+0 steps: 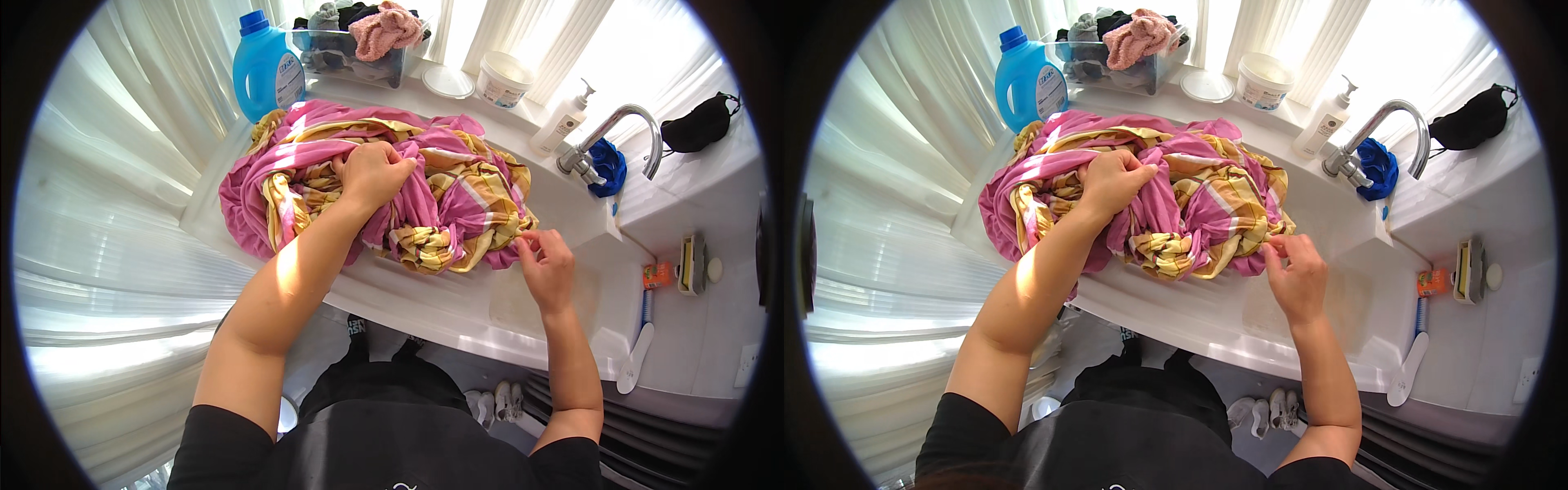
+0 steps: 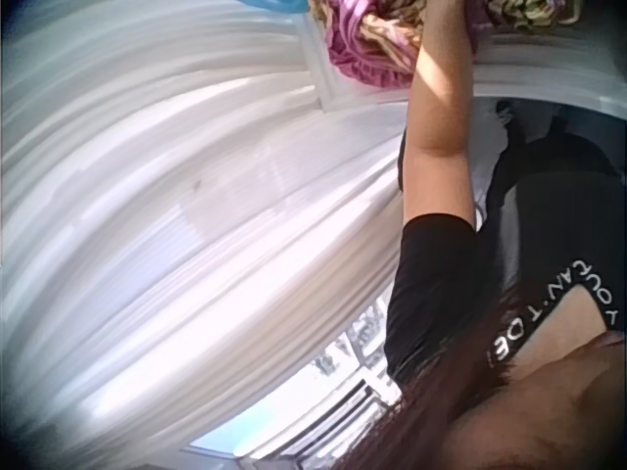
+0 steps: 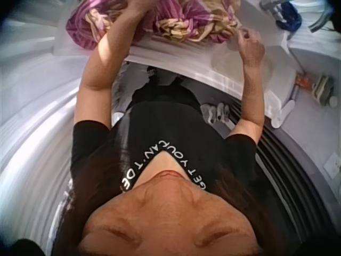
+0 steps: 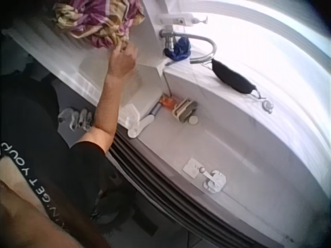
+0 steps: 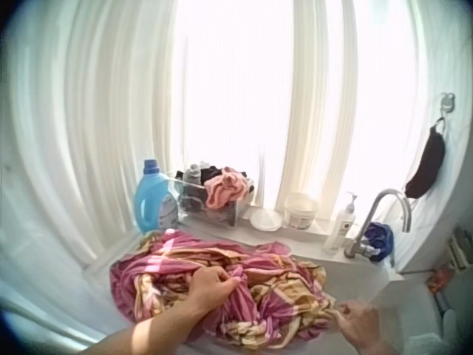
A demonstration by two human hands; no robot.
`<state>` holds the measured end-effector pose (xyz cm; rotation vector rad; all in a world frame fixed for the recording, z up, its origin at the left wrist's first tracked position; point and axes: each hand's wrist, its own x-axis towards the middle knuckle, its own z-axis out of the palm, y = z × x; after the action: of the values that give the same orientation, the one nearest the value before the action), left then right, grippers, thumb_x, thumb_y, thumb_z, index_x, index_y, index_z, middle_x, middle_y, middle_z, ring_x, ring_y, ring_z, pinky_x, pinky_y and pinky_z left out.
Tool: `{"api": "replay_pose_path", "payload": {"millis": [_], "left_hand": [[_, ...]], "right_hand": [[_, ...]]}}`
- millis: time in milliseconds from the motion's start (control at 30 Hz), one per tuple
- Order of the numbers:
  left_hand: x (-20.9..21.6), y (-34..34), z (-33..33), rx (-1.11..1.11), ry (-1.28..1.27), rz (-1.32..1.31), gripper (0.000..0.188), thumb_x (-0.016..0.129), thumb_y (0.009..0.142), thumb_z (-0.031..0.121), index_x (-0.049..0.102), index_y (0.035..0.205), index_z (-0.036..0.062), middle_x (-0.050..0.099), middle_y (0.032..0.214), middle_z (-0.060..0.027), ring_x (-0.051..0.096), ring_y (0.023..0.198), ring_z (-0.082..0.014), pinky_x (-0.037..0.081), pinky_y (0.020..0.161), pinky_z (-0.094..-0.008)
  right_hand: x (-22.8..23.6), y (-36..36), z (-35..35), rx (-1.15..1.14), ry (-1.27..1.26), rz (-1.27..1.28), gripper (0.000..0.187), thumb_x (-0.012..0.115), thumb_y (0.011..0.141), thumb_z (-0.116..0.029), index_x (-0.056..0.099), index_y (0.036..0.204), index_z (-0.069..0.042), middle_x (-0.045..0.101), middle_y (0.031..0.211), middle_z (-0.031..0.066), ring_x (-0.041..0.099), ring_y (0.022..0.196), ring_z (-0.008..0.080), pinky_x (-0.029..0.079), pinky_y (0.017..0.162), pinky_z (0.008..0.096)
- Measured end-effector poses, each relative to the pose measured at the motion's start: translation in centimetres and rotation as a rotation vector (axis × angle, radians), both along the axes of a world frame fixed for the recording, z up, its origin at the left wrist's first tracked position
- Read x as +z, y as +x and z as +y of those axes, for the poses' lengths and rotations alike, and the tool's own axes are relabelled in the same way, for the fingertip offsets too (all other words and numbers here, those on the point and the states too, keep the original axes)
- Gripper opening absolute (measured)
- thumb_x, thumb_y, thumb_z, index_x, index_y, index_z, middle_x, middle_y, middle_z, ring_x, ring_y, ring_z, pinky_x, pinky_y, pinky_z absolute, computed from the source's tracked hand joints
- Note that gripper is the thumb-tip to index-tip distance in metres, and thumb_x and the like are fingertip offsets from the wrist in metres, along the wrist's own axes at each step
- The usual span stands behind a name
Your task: The person washes a piece of fabric in a sink by hand, scrubbing it in soapy water, turning it over, and swirling it in the water.
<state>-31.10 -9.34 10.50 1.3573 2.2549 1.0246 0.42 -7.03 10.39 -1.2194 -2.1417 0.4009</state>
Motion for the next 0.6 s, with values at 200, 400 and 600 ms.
{"api": "replay_pose_path", "payload": {"millis": [200, 400, 600], "left_hand": [[0.0, 0.5, 0.8, -0.006, -0.041, -0.049, 0.028, 0.070, 0.073, 0.042, 0.073, 0.070, 0.0143, 0.070, 0.076, -0.0084, 0.066, 0.087, -0.0286, 0.029, 0.099, -0.0539], [0.3, 0.6, 0.5, 0.007, -0.033, -0.036, 0.029, 0.071, 0.073, 0.042, 0.073, 0.070, 0.0140, 0.070, 0.076, -0.0089, 0.066, 0.088, -0.0289, 0.027, 0.103, -0.0548], [0.7, 0.6, 0.6, 0.015, -0.064, -0.058, 0.029, 0.071, 0.073, 0.042, 0.073, 0.071, 0.0138, 0.070, 0.077, -0.0092, 0.066, 0.089, -0.0295, 0.027, 0.103, -0.0569]], "right_hand": [[-4.5, -9.1, -10.0, 0.556, 0.113, -0.172, 0.018, 0.068, 0.083, -0.015, 0.068, 0.100, -0.007, 0.059, 0.062, 0.0076, 0.061, 0.054, 0.0257, 0.049, 0.051, 0.0366], [-7.4, -14.1, -10.5, -0.050, -1.419, 0.576, 0.016, 0.066, 0.089, -0.017, 0.065, 0.099, -0.005, 0.059, 0.064, 0.0065, 0.044, 0.038, 0.0152, 0.031, 0.035, 0.0291], [-7.0, -16.8, -11.3, -0.172, -1.373, 1.150, 0.014, 0.067, 0.089, -0.013, 0.062, 0.096, -0.003, 0.056, 0.064, 0.0050, 0.037, 0.039, 0.0088, 0.024, 0.034, 0.0233]]}}
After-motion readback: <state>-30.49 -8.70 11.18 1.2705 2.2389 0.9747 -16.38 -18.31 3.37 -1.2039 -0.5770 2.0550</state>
